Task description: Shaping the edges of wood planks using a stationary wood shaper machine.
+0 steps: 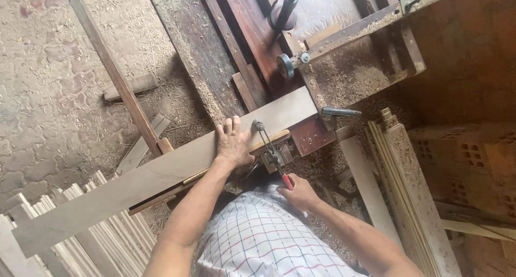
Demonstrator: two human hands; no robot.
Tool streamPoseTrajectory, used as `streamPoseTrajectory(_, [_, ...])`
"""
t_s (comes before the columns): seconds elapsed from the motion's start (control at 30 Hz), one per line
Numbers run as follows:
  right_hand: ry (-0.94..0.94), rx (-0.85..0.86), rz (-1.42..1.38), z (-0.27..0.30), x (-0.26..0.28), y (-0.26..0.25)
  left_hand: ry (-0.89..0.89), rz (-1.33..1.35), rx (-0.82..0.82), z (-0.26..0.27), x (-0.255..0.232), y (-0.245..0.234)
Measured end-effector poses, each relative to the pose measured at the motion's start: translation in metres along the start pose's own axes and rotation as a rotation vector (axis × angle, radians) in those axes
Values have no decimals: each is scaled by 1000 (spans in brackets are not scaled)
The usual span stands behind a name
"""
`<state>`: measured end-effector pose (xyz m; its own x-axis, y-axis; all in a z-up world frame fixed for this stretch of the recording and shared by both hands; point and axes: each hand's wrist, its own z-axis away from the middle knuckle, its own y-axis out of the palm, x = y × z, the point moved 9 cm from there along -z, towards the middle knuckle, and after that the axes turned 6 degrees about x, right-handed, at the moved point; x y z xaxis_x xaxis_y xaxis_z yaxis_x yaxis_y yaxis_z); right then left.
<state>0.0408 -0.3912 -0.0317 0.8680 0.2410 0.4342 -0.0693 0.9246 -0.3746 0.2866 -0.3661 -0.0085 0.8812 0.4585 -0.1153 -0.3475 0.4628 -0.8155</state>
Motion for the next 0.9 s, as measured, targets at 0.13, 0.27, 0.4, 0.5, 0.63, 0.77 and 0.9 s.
streamPoseTrajectory(0.13, [-57,-97,-83,-8,-2,-2,3,-2,-61,2,-1,-7])
streamPoseTrajectory(0.27, [-264,-227,-142,-12,15,-40,-14,-13,-50,-1,1,-8])
streamPoseTrajectory(0.4, [-625,-603,98,-46,89,-119,13,-7,13,-2,-2,6])
streamPoseTrajectory(0.5, [-860,-833,602,-67,147,-143,27,-8,-121,-16,0,-16])
streamPoseTrajectory(0.63, [-739,-519,483,-127,169,-144,17,-27,9,-43,28,-11])
streamPoseTrajectory(0.77, [-821,-654,519,-146,216,-181,-24,-59,-76,-76,65,-53])
streamPoseTrajectory(0.9, [-982,-719,400,-197,227,-188,-14,-102,-25,-99,84,-72])
